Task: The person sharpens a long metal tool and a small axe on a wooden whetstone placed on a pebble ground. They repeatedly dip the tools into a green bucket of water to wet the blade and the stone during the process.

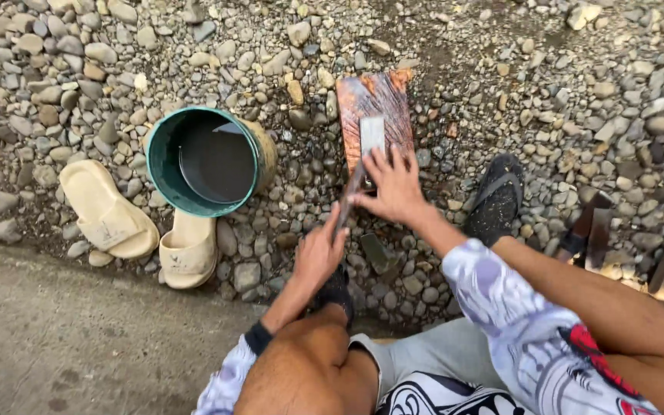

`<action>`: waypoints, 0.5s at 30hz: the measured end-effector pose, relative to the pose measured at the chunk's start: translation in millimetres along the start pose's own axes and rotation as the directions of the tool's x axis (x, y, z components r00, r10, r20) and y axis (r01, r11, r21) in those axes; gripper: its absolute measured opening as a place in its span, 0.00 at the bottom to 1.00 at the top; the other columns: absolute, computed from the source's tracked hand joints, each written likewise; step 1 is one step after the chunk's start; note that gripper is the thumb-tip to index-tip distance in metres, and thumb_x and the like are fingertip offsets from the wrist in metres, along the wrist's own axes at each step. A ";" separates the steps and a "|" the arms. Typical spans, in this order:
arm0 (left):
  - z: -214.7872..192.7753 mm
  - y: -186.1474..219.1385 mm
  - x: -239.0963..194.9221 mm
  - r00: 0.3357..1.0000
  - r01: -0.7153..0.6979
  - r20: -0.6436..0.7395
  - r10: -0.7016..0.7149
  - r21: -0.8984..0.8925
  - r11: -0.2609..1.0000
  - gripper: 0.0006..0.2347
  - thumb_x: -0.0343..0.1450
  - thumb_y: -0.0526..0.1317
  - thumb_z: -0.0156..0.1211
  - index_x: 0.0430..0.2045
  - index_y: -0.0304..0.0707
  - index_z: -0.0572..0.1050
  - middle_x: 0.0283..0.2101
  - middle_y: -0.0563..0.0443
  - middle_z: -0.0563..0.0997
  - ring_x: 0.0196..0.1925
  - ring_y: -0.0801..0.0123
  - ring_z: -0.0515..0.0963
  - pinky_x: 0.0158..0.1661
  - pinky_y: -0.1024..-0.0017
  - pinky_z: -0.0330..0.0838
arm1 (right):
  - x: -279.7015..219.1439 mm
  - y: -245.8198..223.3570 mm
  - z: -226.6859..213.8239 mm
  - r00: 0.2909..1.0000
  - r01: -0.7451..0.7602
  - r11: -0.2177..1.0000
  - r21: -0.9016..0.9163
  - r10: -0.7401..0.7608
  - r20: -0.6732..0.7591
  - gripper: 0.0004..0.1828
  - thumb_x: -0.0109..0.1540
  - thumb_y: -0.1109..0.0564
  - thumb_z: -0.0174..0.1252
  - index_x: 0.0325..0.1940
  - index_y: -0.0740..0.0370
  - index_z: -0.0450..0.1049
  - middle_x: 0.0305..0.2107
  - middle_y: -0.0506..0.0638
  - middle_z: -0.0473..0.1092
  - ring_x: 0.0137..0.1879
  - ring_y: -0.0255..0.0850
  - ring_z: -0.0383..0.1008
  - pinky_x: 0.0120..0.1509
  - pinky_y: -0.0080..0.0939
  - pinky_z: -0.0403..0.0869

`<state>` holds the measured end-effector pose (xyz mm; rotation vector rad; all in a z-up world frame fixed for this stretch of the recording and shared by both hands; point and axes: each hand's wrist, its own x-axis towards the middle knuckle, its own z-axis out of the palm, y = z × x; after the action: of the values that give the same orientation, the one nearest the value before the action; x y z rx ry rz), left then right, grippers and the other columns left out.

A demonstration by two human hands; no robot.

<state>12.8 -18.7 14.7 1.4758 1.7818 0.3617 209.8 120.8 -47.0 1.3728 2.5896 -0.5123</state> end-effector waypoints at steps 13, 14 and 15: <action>-28.2 -6.3 62.9 0.996 -0.002 0.077 0.037 -0.406 0.914 0.28 0.73 0.51 0.59 0.69 0.48 0.62 0.37 0.43 0.83 0.34 0.56 0.85 0.35 0.53 0.79 | 17.1 19.0 -64.2 0.973 -0.087 0.972 0.217 0.130 -0.191 0.48 0.64 0.26 0.51 0.79 0.58 0.54 0.76 0.59 0.50 0.80 0.65 0.42 0.78 0.72 0.41; -24.7 -20.6 56.2 0.943 0.215 0.331 0.015 -0.647 0.732 0.27 0.73 0.51 0.58 0.67 0.47 0.62 0.35 0.45 0.80 0.28 0.58 0.80 0.30 0.56 0.74 | 4.7 10.3 -56.2 0.906 -0.052 0.922 0.383 0.205 -0.370 0.47 0.66 0.34 0.56 0.81 0.59 0.52 0.77 0.61 0.49 0.82 0.61 0.45 0.81 0.68 0.48; -21.0 -35.3 46.5 0.824 0.464 0.561 0.081 -0.749 0.473 0.26 0.73 0.50 0.56 0.66 0.45 0.63 0.32 0.46 0.77 0.22 0.60 0.76 0.24 0.59 0.70 | -11.8 -0.2 -46.4 0.801 0.010 0.846 0.534 0.313 -0.511 0.46 0.67 0.42 0.61 0.83 0.61 0.50 0.79 0.63 0.48 0.83 0.58 0.49 0.84 0.65 0.55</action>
<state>-27.9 19.4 -12.2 0.4998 0.9839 0.5585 216.9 128.9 -0.4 2.2151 2.8680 -0.9380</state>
